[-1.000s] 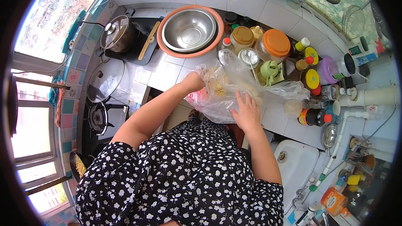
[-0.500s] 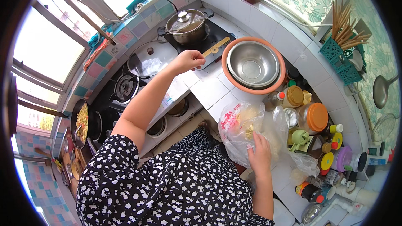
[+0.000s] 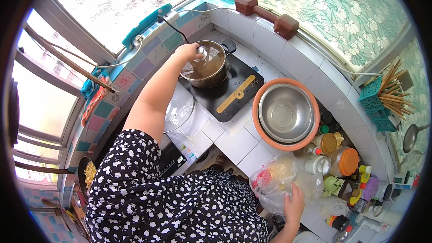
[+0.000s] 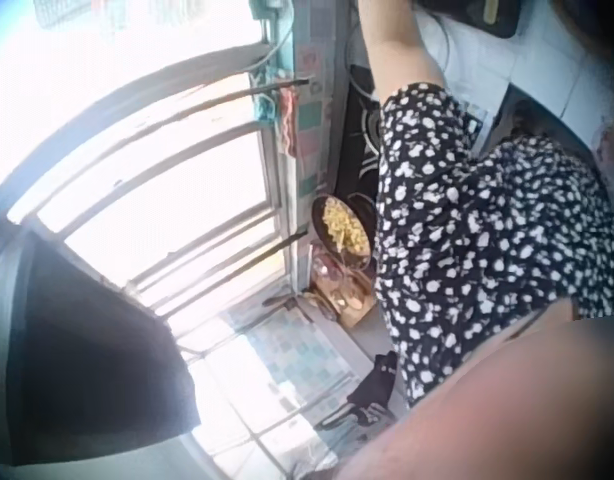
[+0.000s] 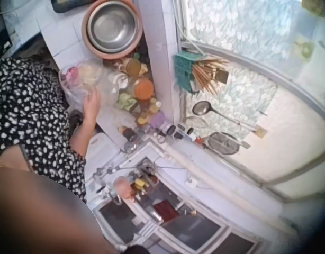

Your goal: The person stir-fries diced vegetables in a wok, retrieves noodles from the refrigerator, boils water in a pot, and adds the noodles to the boiling water. They then add cooked meat to the wok and continue stirring the mixture.

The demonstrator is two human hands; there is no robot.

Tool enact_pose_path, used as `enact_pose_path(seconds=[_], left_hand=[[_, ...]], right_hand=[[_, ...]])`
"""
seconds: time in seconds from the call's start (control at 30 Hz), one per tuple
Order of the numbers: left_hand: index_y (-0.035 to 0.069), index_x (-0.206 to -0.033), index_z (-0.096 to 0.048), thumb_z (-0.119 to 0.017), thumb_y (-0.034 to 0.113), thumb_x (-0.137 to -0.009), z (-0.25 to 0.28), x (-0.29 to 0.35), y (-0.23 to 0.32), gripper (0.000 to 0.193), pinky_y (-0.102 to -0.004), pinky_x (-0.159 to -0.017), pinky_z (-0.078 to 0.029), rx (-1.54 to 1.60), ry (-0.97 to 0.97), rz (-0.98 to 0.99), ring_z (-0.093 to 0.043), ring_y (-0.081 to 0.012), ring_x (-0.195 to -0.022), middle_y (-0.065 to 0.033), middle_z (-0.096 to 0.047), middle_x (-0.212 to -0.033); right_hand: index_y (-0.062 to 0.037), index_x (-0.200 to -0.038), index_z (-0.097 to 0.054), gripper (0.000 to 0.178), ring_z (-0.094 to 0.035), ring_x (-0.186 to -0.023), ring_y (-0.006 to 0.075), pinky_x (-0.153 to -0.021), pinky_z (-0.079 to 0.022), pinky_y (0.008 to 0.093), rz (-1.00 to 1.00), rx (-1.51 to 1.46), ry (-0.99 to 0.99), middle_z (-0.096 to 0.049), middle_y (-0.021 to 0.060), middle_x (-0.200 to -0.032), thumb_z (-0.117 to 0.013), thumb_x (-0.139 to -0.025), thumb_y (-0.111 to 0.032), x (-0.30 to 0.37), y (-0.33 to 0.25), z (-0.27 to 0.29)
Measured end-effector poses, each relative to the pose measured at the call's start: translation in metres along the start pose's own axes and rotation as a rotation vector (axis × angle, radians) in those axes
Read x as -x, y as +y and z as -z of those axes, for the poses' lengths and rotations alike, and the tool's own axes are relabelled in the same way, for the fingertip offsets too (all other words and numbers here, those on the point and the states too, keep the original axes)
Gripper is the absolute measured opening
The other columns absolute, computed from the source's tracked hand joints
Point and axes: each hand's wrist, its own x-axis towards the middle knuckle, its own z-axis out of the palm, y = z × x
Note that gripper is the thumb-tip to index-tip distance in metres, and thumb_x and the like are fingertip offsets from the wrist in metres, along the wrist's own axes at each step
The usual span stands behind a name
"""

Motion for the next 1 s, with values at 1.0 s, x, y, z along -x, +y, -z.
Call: enact_pose_path(seconds=[1.0], left_hand=[[0.005, -0.1, -0.063, -0.065, 0.034, -0.07, -0.11, 0.238, 0.144, 0.041, -0.0411, -0.078, -0.051, -0.005, -0.094, -0.479, -0.063, -0.0316, -0.088, -0.0159, -0.064, -0.092]], right_hand=[[-0.0063, -0.12, -0.059, 0.043, -0.053, -0.11, 0.0299, -0.097, -0.041, 0.0392, 0.337, 0.089, 0.021, -0.058, 0.0101, -0.119, -0.061, -0.077, -0.006, 0.026, 0.047, 0.019]])
